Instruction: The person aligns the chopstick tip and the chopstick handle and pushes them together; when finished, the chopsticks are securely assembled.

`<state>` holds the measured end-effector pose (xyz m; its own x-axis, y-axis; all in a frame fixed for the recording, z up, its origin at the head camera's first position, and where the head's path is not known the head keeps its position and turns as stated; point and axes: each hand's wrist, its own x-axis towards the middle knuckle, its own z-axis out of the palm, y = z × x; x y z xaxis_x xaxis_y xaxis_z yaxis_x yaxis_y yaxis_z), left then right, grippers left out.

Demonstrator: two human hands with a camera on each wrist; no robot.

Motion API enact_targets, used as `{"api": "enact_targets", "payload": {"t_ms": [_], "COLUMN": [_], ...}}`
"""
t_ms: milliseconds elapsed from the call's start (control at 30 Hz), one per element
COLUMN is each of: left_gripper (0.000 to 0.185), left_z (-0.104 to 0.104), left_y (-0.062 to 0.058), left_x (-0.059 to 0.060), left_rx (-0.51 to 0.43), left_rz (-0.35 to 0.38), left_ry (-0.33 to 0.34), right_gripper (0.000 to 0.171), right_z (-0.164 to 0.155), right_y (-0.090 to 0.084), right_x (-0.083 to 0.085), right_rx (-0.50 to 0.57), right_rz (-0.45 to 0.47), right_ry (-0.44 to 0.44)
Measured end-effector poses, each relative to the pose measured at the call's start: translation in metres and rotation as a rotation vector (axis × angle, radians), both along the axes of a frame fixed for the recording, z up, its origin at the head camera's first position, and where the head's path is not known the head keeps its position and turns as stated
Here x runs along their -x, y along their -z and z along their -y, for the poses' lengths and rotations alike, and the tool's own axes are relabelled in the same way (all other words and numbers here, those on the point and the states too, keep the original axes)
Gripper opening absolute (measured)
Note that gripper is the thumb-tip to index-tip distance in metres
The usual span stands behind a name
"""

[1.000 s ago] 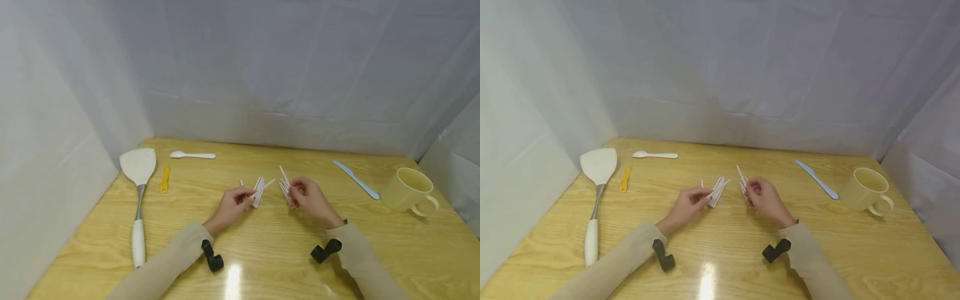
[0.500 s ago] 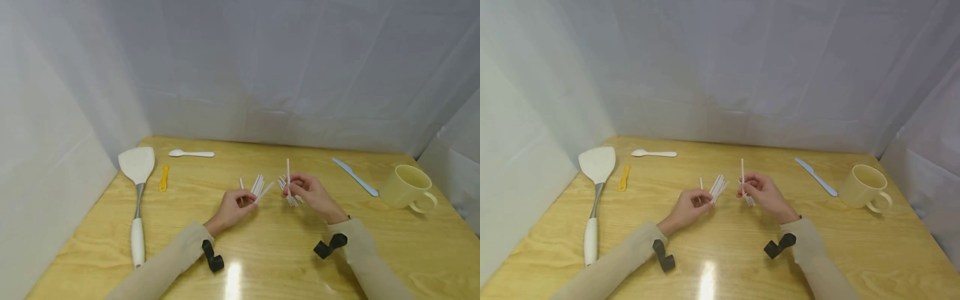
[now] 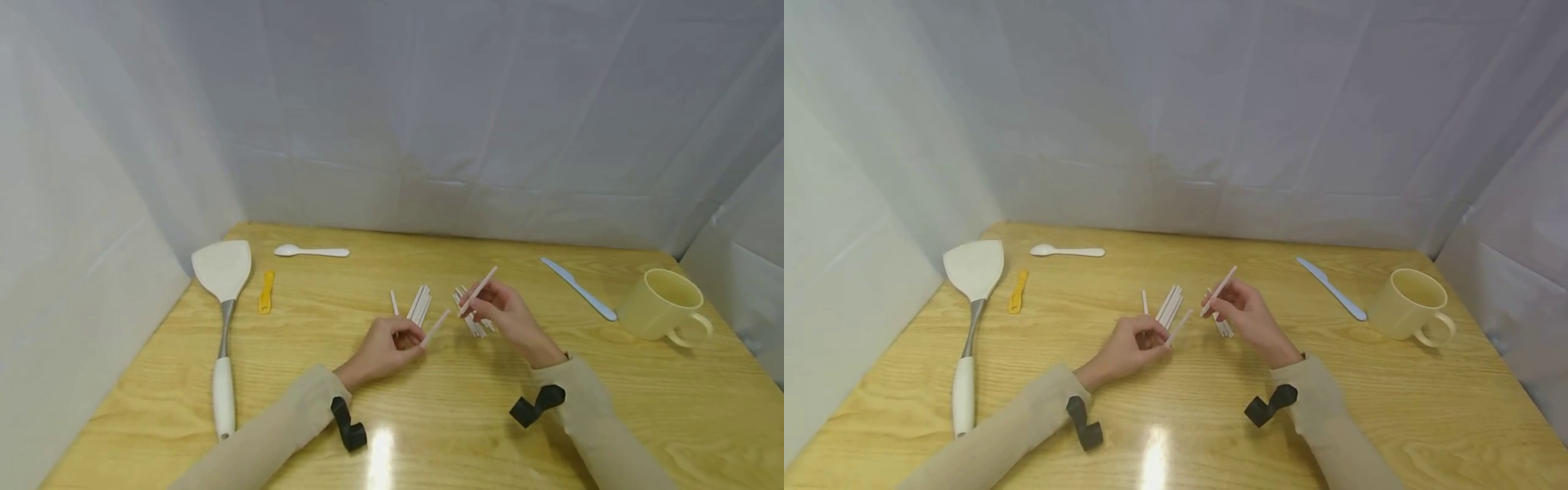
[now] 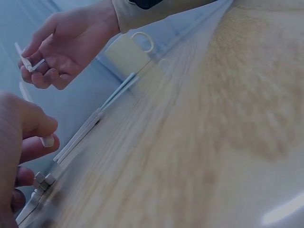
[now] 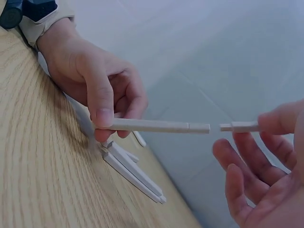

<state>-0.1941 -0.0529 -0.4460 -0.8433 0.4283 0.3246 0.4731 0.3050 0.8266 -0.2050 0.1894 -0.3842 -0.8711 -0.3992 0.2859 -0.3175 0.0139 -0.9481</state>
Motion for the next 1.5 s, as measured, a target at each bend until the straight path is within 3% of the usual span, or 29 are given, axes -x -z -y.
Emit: {"api": "enact_targets", "payload": {"t_ms": [167,367,667,800,1133,1500], "left_gripper": [0.011,0.011,0.011,0.012,0.013,0.012], "left_z": [-0.0014,-0.002,0.0021,0.0039,-0.0022,-0.0015], "left_y": [0.0008,0.0005,0.002,0.0024,0.0015,0.0015], "left_x": [-0.0013,-0.0002,0.0001,0.0,0.0,-0.0008], "left_rx": [0.021,0.022,0.039,0.042,0.038,-0.003], "left_rz": [-0.012,-0.033,-0.037,-0.032,0.009,0.023], "left_ry": [0.012,0.015,0.045,0.055,0.103,0.127], "right_gripper": [0.014,0.008,0.009,0.006,0.023,0.012], "right_z": [0.0006,-0.0001,0.0045,0.0073,-0.0001,-0.0009], "right_y": [0.0002,0.0031,0.0049,0.0039,0.0026,0.0025], "right_x": [-0.0002,0.0024,0.0022,0.0008,-0.0011,-0.0014], "right_rx": [-0.021,0.0,-0.015,-0.024,-0.061,-0.11], "right_rz": [0.015,-0.016,0.018,0.024,0.0,-0.041], "right_ry": [0.05,0.013,0.007,0.001,0.02,0.022]}}
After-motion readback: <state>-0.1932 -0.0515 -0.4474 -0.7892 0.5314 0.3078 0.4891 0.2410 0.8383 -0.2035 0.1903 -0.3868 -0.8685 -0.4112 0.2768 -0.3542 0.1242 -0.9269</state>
